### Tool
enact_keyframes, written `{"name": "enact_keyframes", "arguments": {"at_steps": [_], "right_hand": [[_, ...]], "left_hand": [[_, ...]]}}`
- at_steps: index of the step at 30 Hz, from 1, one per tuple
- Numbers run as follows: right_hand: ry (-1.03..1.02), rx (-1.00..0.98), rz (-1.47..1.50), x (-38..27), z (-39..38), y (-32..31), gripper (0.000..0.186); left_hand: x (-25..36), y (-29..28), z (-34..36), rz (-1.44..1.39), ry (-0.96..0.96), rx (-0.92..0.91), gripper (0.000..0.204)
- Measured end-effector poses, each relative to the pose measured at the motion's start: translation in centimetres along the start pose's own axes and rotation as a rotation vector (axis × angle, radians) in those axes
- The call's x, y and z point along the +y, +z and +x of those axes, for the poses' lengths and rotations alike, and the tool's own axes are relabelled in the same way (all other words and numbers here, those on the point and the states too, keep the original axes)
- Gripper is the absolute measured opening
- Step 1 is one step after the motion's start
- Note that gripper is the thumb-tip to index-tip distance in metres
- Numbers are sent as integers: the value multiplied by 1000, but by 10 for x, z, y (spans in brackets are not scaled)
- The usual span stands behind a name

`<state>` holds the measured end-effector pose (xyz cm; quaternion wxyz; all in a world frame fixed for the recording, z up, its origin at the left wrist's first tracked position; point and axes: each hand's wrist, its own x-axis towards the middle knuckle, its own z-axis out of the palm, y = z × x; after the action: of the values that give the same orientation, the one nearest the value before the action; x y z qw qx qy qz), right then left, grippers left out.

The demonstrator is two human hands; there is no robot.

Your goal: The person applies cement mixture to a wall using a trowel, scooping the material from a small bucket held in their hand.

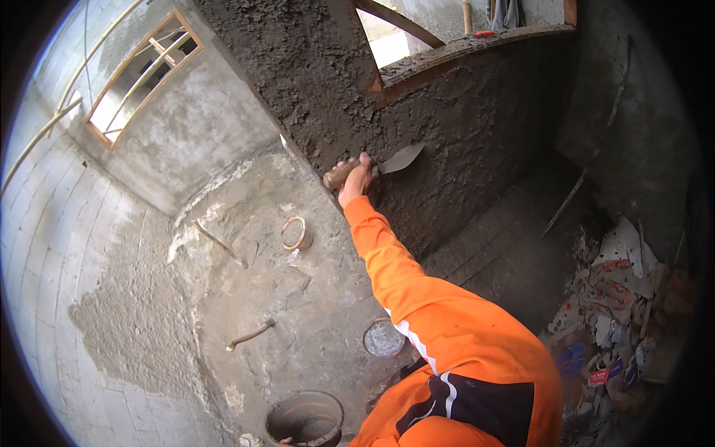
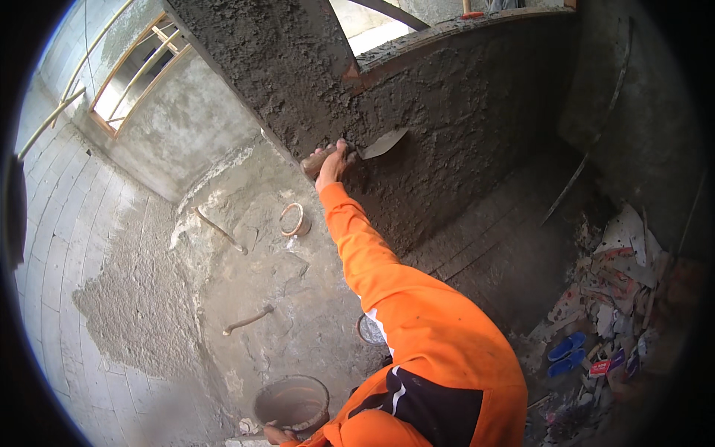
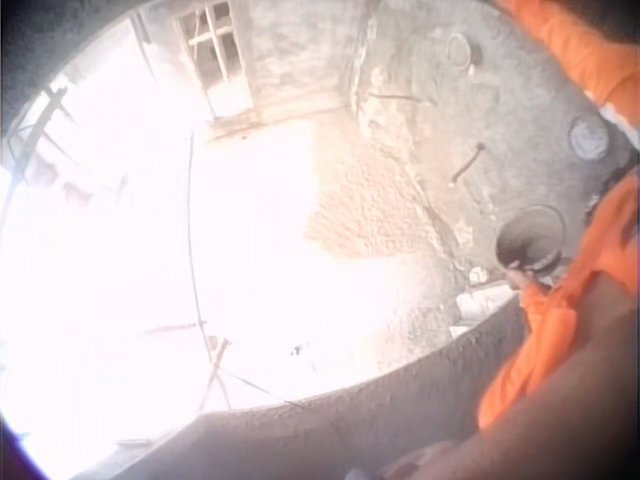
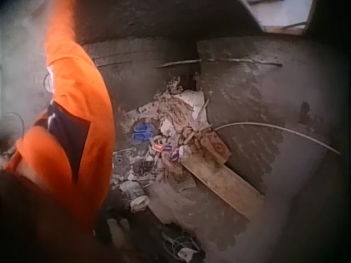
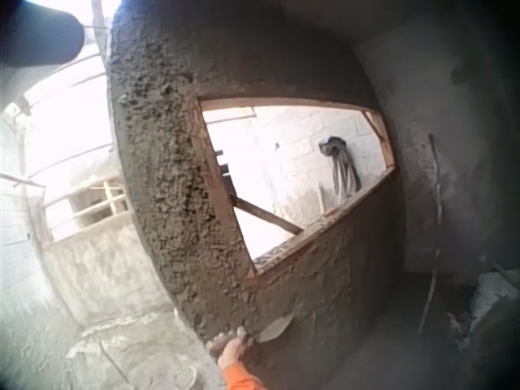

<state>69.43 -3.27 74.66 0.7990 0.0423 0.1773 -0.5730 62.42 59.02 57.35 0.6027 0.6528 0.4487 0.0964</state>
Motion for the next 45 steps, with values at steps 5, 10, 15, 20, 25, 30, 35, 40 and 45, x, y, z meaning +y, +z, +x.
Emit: {"name": "enact_keyframes", "arguments": {"at_steps": [5, 10, 15, 20, 25, 30, 35, 40, 45], "right_hand": [[13, -499, 226, -44, -55, 24, 24], [-6, -756, 245, -117, -109, 2, 33], [-850, -320, -391, -162, -117, -40, 40], [-855, -82, -1365, -126, -7, -183, 37], [-342, -354, -1072, -87, -64, -180, 35], [67, 362, -287, -107, 68, -148, 19], [126, 242, -110, -109, 123, -120, 24], [59, 54, 29, -92, 73, -10, 27], [-5, -263, 229, -103, 18, 41, 22]], "left_hand": [[-2, 6, -8, -20, -18, -52, 20], [-9, 10, 2, 72, 99, -10, 19], [-22, 14, -29, -45, 185, -55, 14], [-50, 25, 33, 320, 190, -63, 16], [-28, 38, -20, 228, 167, -70, 19], [-23, 42, -30, 227, 164, -73, 20], [-15, 43, -35, 199, 167, -63, 21], [-17, 43, -38, 210, 150, -59, 22], [-19, 40, -36, 210, 131, -54, 23]]}}
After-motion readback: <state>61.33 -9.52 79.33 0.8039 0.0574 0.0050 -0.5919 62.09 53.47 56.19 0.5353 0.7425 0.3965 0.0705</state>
